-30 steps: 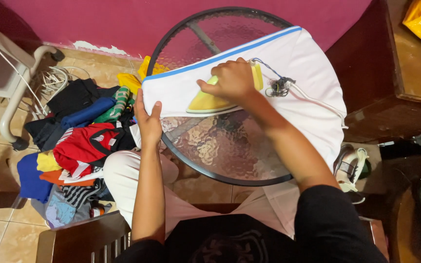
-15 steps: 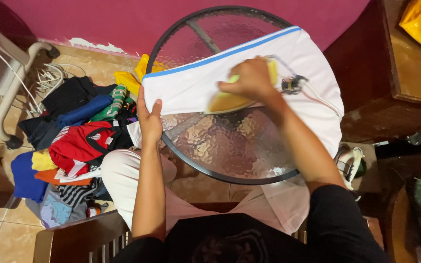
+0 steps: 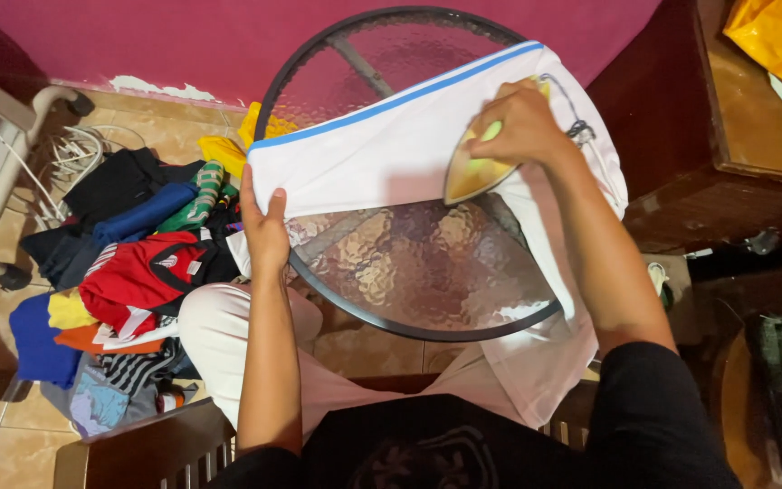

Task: The person irons a white shirt with blue trim on a round glass table. They smooth the fabric with one hand while moving the iron with the other, then flip the shirt to iron the other side.

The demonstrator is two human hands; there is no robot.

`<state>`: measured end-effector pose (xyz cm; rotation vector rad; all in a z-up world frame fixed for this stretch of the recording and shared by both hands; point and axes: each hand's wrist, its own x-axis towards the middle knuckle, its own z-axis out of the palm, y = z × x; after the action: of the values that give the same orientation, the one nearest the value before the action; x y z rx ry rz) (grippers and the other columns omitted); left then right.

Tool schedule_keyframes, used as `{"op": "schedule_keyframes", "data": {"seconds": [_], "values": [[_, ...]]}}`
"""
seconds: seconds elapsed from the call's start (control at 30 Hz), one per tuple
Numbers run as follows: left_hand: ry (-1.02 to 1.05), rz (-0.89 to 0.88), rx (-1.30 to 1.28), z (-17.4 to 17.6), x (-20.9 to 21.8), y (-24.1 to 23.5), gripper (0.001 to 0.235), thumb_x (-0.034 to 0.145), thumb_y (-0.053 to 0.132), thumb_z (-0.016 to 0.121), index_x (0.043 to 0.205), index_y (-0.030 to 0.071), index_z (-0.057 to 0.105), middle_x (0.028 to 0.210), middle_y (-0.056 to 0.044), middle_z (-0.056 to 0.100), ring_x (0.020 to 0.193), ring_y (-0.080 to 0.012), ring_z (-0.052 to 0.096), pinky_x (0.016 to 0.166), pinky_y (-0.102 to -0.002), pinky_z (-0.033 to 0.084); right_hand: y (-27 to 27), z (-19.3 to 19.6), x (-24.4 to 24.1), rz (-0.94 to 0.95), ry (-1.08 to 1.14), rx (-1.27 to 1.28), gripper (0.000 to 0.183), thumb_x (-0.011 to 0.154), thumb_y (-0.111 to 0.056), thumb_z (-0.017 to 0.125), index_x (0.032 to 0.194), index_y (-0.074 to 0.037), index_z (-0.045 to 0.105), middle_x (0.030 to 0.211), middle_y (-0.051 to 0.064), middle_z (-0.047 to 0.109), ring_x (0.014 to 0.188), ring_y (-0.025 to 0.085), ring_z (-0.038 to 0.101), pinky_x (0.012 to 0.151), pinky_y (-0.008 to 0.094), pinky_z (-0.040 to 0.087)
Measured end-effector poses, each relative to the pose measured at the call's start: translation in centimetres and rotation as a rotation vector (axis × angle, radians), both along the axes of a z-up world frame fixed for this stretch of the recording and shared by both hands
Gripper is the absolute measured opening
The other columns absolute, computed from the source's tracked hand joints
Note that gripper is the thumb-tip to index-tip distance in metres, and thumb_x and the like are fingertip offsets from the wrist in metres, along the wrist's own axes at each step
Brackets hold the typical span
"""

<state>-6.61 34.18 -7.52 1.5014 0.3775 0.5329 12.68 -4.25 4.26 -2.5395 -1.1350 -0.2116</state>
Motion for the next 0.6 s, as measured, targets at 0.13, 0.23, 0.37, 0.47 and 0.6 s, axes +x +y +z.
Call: {"op": "schedule_keyframes", "data": {"seconds": [0.13,0.23,0.37,0.47,0.6], "values": [[0.022,-0.003,-0.008,0.5,0.2,-0.2,0.066,0.1,0.015,0.06,0.159,0.013,0.031,0.166,-0.012,0.031,0.152,-0.0247,0.032,0.122,-0.037,0.029,3.4,-0.2,-0.7,-0.089,-0.021,-0.001,0.023,0.072,-0.052,0.081,0.085,-0.033,0.082,0.092,-0.02,0.076,0.088,0.01,0.059,0.091,0.039,0.033],[0.003,0.022,0.007,0.1,0.3,-0.2,0.068,0.1,0.02,0.063,0.159,0.01,0.032,0.165,-0.012,0.033,0.151,-0.0222,0.035,0.122,-0.035,0.028,9.5,0.1,-3.6,-0.094,-0.173,0.159,0.026,0.078,-0.047,0.075,0.072,-0.023,0.08,0.073,-0.004,0.074,0.077,0.021,0.067,0.085,0.044,0.038],[0.1,0.054,0.101,-0.3,0.3,0.1,0.062,0.107,0.024,0.064,0.163,0.019,0.037,0.165,-0.028,0.025,0.154,-0.0505,0.008,0.127,-0.056,0.006,15.5,2.0,-7.2,-0.146,-0.227,0.059,0.06,0.091,-0.071,0.064,0.083,-0.013,0.076,0.075,0.01,0.074,0.072,0.031,0.073,0.075,0.046,0.049],[0.111,0.066,0.137,-2.2,0.9,1.1,0.061,0.107,0.022,0.063,0.162,0.021,0.039,0.166,-0.025,0.026,0.153,-0.0522,0.01,0.126,-0.057,0.007,15.4,1.6,-6.5,-0.046,-0.245,0.032,0.067,0.085,-0.078,0.066,0.092,-0.012,0.073,0.081,0.012,0.075,0.077,0.033,0.074,0.076,0.048,0.053],[0.009,0.081,0.081,-2.6,0.8,0.6,0.061,0.105,0.014,0.065,0.161,0.012,0.039,0.163,-0.028,0.03,0.154,-0.0435,0.022,0.127,-0.051,0.016,11.4,1.5,-4.0,-0.224,-0.148,-0.076,0.075,0.09,-0.081,0.064,0.1,-0.007,0.071,0.086,0.017,0.074,0.082,0.041,0.074,0.075,0.054,0.054]]}}
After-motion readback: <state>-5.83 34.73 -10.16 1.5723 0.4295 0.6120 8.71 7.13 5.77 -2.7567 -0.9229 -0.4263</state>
